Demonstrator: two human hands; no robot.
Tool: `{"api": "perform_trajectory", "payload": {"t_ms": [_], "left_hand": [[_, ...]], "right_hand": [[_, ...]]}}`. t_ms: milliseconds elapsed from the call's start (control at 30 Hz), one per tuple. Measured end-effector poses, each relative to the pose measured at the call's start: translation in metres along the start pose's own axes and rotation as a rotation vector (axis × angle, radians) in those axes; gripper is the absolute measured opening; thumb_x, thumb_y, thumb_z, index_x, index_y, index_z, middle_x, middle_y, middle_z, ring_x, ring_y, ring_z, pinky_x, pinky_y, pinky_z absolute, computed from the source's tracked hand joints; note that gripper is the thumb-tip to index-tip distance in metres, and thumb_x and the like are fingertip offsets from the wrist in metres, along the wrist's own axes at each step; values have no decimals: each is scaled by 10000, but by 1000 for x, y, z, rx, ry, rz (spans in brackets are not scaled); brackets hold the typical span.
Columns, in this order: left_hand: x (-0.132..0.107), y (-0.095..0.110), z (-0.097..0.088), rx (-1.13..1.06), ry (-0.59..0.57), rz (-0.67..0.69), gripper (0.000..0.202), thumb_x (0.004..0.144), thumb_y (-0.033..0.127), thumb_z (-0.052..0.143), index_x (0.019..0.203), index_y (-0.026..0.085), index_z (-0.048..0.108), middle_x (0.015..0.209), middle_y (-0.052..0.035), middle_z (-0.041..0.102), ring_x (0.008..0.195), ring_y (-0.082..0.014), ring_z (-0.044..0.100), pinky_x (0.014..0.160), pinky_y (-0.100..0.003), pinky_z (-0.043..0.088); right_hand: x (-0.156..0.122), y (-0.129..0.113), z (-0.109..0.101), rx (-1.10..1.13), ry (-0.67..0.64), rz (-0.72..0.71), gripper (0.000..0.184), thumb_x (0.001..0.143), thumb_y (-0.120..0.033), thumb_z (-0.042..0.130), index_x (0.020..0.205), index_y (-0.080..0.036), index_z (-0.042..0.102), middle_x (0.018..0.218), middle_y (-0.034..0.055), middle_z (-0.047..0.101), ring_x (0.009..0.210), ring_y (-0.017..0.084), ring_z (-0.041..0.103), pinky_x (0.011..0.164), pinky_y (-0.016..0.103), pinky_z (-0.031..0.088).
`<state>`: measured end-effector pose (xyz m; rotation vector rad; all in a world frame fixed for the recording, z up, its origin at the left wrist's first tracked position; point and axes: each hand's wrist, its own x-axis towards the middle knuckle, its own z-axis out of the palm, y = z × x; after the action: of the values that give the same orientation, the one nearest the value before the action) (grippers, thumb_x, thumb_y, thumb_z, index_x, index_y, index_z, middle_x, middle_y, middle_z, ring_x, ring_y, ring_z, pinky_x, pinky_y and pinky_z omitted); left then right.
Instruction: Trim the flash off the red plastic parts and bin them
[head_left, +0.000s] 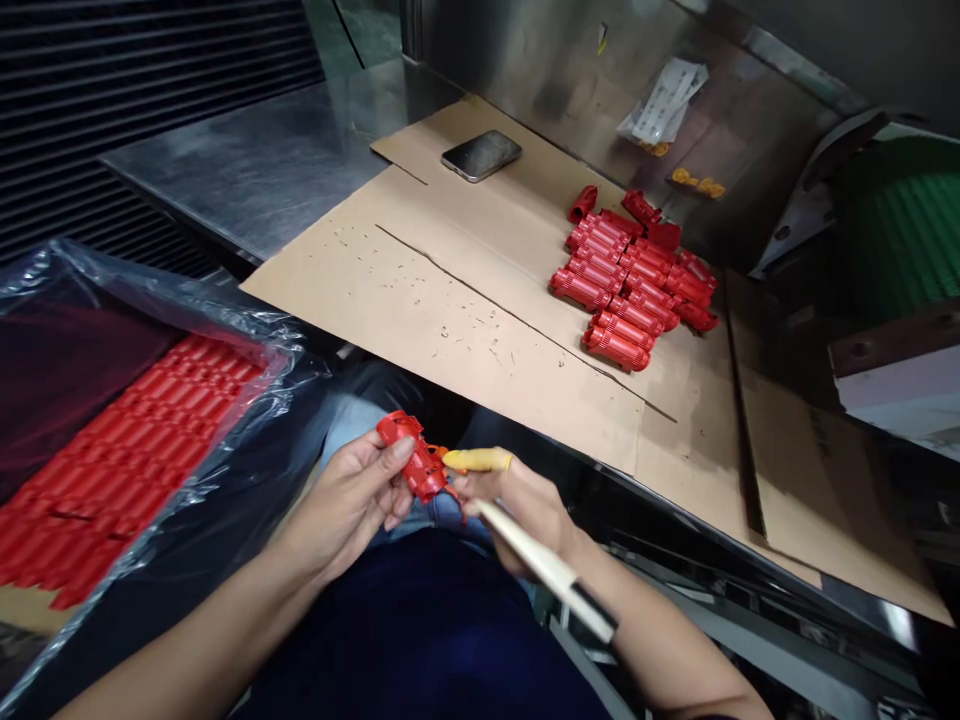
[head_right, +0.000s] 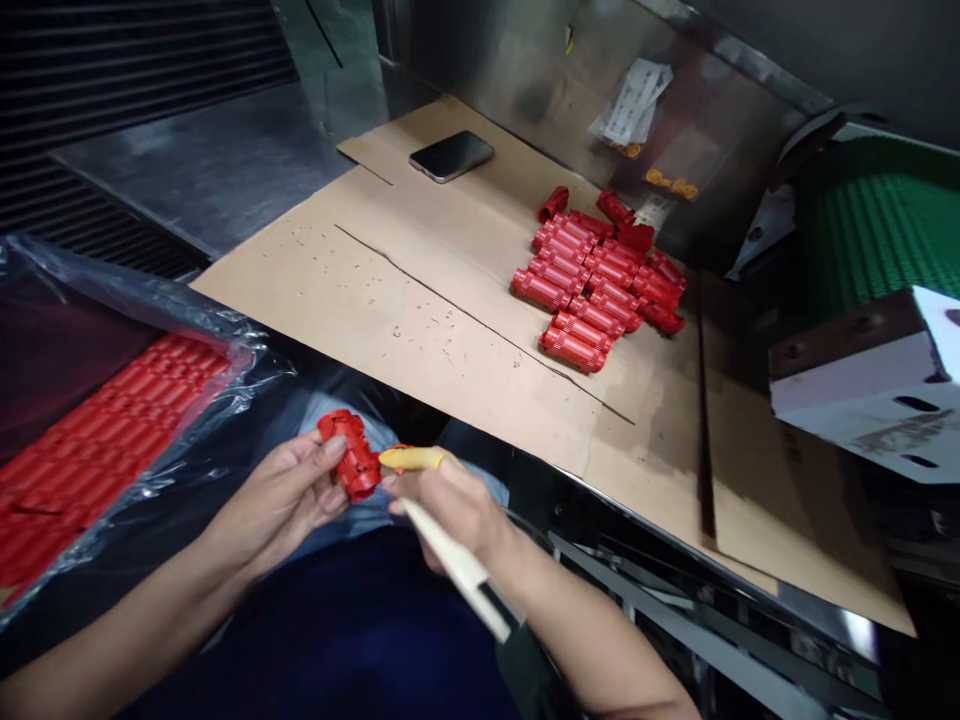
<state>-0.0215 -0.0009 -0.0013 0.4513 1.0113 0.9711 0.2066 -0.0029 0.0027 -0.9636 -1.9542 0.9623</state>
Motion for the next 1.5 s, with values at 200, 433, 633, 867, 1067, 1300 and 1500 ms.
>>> {"api": "perform_trajectory", "payload": {"t_ms": [200,433,633,867,1067,1300,1500], "left_hand": [[1,1,0,46,11,100,303,930,396,879,950,172,675,689,2,684,502,-96,566,454,-185,462],[2,-1,-8,-25,-16,157,304,912,390,895,938,148,712,733,-21,689,560,-106,595,497,-196,495],[-2,-3,-7,23,-66,291,252,939,320,865,1102,171,742,992,-88,787,614,-130,658,532,-236,556],[-6,-2,-6,25,-65,329,235,935,322,866,1097,186,762,988,-87,783,596,-140,667,512,-251,564],[-8,-2,-7,20,-74,337,247,947,301,854,1148,189,766,1046,-102,793,605,-138,675,519,-254,579],[-7,-3,-8,19,-88,349,233,965,288,834,1161,191,753,1065,-107,800,620,-142,685,536,-258,585],[-6,-5,-8,-4,-67,281,268,930,343,874,1091,170,749,911,-71,769,583,-137,663,499,-238,553]], "right_hand": [[-7,1,19,163,164,-83,106,1090,-222,645,1180,-230,701,1076,95,817,930,225,826,803,362,709],[-7,-10,5,734,-120,18,467,1095,-668,564,994,-217,630,712,39,779,603,203,789,648,351,701],[2,-11,6,58,297,-65,265,1045,-141,699,1285,-223,773,1224,137,801,1104,243,802,930,385,711],[-2,-15,14,-21,252,-259,392,1059,-135,665,1448,-178,698,1245,171,795,1082,278,810,898,417,730],[-1,-15,12,11,249,-234,371,1071,-147,661,1436,-188,708,1256,161,788,1101,272,807,901,404,725],[0,-16,13,39,255,-198,311,1069,-168,672,1372,-193,740,1241,152,801,1079,262,812,896,378,720],[1,-8,7,97,136,-104,190,1114,-274,638,1282,-206,695,1194,129,814,1076,245,813,887,379,709]]}}
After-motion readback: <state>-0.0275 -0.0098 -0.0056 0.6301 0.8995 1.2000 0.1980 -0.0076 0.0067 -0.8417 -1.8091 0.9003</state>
